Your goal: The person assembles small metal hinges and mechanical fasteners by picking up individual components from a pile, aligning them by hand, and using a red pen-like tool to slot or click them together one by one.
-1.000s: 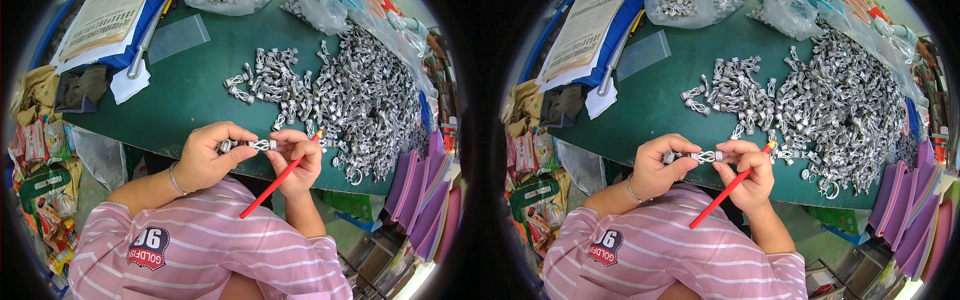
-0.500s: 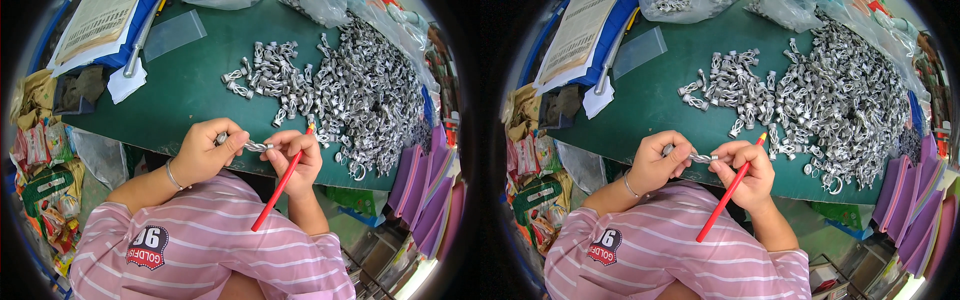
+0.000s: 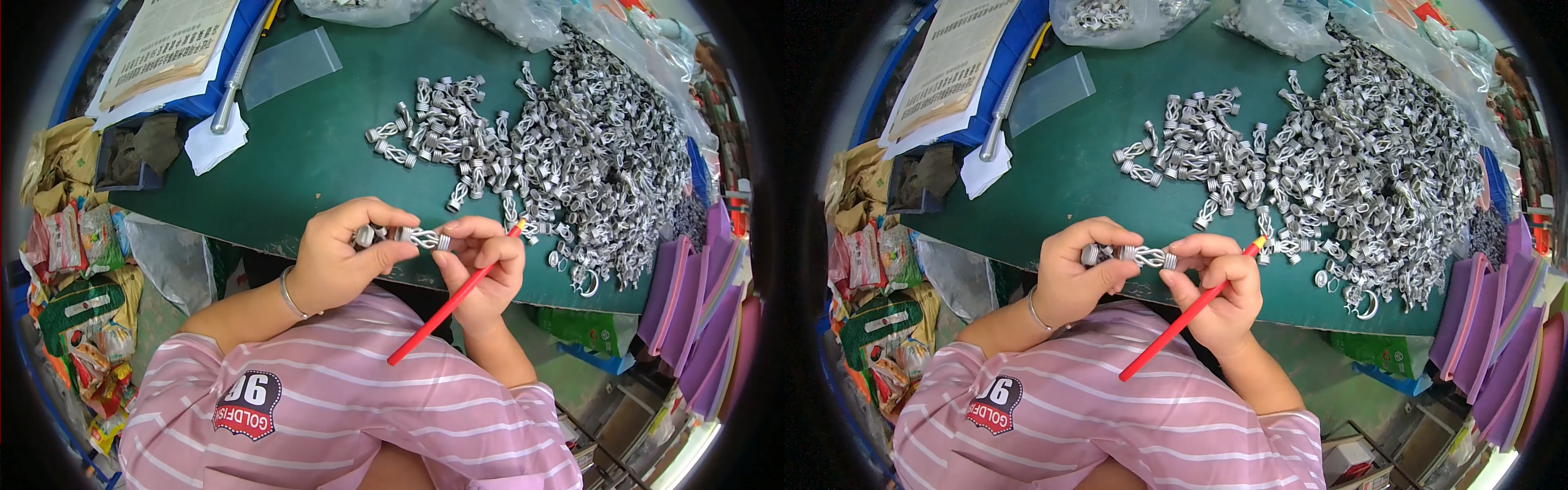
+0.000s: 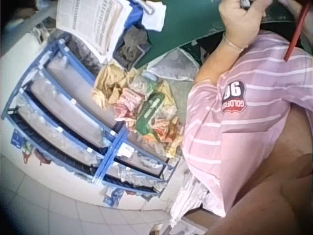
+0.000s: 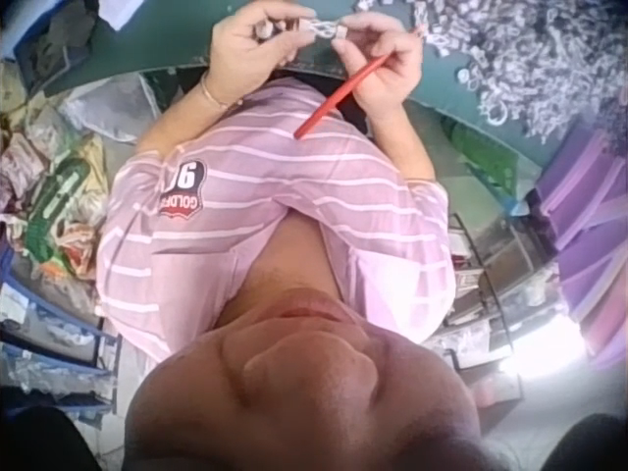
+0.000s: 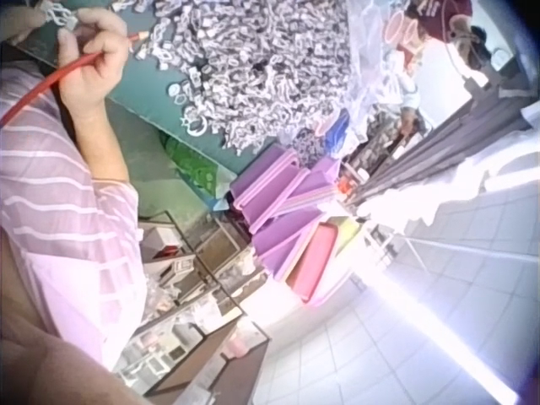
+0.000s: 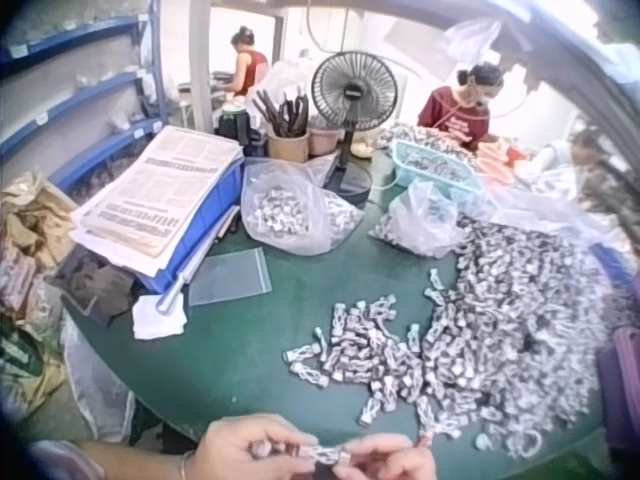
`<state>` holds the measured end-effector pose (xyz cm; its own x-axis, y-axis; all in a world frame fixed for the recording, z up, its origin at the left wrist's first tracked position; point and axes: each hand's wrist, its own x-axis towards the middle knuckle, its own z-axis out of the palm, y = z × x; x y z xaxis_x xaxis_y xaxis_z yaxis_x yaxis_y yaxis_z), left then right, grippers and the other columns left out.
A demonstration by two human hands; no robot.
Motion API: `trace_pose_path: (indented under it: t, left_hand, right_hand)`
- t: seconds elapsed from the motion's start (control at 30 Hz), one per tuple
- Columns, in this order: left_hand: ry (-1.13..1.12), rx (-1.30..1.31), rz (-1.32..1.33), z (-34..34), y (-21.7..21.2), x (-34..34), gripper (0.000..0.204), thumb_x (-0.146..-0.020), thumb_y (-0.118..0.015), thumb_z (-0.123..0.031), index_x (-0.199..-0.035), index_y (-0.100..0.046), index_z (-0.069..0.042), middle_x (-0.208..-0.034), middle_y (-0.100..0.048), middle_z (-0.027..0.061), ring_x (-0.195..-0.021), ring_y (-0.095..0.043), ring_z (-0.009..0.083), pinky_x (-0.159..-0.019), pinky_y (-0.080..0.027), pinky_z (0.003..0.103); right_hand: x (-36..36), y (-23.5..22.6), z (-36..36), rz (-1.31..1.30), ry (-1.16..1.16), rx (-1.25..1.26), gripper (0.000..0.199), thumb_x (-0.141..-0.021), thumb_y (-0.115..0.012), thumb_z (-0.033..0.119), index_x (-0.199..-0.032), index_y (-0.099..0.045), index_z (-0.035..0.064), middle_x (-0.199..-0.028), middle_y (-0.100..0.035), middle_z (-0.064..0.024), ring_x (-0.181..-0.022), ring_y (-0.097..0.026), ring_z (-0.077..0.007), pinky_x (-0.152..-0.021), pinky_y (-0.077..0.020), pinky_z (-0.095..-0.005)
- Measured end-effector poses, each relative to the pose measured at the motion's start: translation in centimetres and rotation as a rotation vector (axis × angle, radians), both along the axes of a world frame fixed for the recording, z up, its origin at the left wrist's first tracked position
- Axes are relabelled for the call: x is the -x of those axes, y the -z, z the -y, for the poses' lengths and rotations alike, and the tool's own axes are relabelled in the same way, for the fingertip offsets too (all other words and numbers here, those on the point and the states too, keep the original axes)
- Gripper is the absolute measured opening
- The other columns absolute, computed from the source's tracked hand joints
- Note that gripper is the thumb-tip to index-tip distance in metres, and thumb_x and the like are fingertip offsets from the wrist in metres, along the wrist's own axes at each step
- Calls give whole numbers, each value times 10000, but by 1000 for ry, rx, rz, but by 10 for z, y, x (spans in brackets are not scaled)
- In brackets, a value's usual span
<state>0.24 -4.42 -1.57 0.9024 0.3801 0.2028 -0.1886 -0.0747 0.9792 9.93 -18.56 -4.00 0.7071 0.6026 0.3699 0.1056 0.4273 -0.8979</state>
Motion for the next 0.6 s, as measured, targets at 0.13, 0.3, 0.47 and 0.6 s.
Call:
trace_pose_path:
  t: [0.13, 0.3, 0.47, 0.6]
  left_hand:
    - [76, 522, -243, 4, 1, 0, 177, -836, -586, -88, -959, -570, 37, -696, -568, 39, -497, -482, 49, -411, -376, 173]
    - [118, 901, -261, 3, 3, 6, 186, -851, -551, -110, -978, -537, 25, -789, -593, 133, -599, -586, 175, -454, -469, 238]
    - [-39, 1053, 136, -51, 2, 62, 187, -891, -441, -185, -1001, -475, -37, -777, -422, 50, -589, -437, 134, -435, -409, 223]
    - [-501, 993, 313, -113, 22, 161, 56, -890, -447, -120, -856, -450, -75, -740, -372, 10, -591, -361, 86, -430, -309, 193]
  right_hand:
    - [4, -12, -6, 211, 74, -67, 395, -676, -672, -101, -823, -340, 54, -980, -525, -205, -755, -576, -175, -632, -500, -257]
    - [6, -22, -2, 342, 4, 7, 359, -705, -639, -80, -828, -331, 58, -950, -540, -214, -746, -577, -195, -644, -497, -278]
    - [-36, -17, 5, 412, 342, 301, 241, -739, -602, -72, -712, -388, 35, -825, -609, -145, -673, -580, -170, -594, -475, -265]
    - [-50, -17, 9, 641, 301, 558, 249, -680, -652, -49, -712, -421, 39, -780, -574, -108, -669, -544, -254, -596, -446, -318]
